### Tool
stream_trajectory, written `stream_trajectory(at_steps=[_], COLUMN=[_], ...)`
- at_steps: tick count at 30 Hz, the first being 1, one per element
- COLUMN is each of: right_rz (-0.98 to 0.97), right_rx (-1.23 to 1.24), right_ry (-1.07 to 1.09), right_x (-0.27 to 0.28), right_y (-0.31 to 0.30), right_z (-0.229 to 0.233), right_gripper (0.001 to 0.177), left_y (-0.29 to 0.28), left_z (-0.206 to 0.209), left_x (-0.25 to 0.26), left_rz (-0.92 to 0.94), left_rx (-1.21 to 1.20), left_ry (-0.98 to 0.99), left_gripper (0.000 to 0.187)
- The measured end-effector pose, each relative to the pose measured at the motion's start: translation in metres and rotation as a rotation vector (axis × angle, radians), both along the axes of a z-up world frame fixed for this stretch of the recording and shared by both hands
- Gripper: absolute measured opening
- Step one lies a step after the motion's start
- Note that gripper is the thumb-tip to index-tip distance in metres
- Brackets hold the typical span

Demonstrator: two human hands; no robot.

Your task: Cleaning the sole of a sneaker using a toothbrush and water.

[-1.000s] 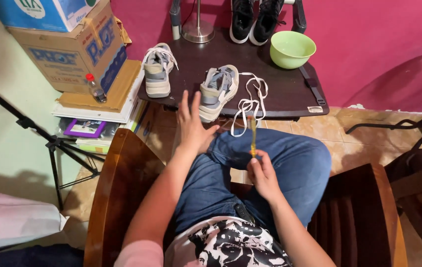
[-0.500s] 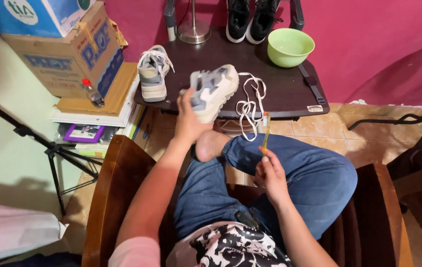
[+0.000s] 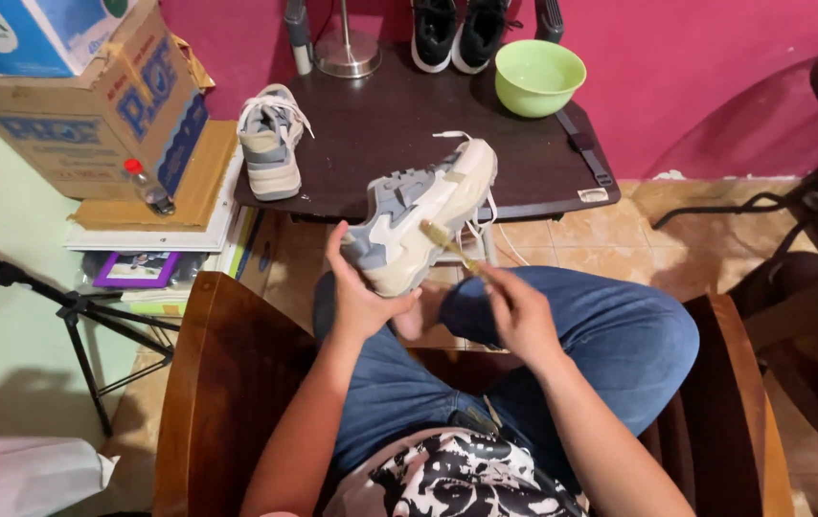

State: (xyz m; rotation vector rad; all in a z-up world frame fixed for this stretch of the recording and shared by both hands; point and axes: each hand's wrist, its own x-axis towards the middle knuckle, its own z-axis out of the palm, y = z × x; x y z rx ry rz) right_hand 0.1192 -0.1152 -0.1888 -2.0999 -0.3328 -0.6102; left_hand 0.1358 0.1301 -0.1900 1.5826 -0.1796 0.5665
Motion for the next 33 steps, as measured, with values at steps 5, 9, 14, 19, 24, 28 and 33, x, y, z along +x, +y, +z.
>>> stream_trajectory(at_steps=[5, 9, 14, 19, 24, 28, 33], right_rz=[-0.043, 0.046, 0.002, -0.037, -0.007, -0.013, 0.020], right_rx=[-0.014, -0.069, -0.035, -0.143, -0.148, -0.074, -0.090], right_ry=[-0.080, -0.027, -0.072, -0.117, -0.142, -0.221, -0.178], right_x=[-0.001, 0.001, 0.001, 0.028, 0.041, 0.074, 0.096], right_y=[-0.005, -0.013, -0.015, -0.040, -0.028, -0.036, -0.028], right_z=[0.010, 0.022, 0.040, 0.051, 0.081, 0.091, 0.085], right_gripper=[0.036, 0.032, 0.037, 0.043, 0.042, 0.040, 0.043], left_y=[0.001, 0.002, 0.001, 0.000, 0.013, 0.026, 0.031], left_z=[-0.010, -0.010, -0.001, 0.007, 0.021, 0.049, 0.056], left_x=[0.005, 0.004, 0.006, 0.011, 0.021, 0.031, 0.042], left_rz=[0.036, -0.024, -0.063, -0.114, -0.035, 0.064, 0.067], left_rx=[-0.029, -0.110, -0.132, -0.141, 0.003, 0.149, 0.079], left_ry=[-0.087, -0.145, -0.177, -0.242, -0.289, -0.383, -0.316], left_gripper=[0.145, 0.145, 0.144, 0.143, 0.140, 0.137, 0.138])
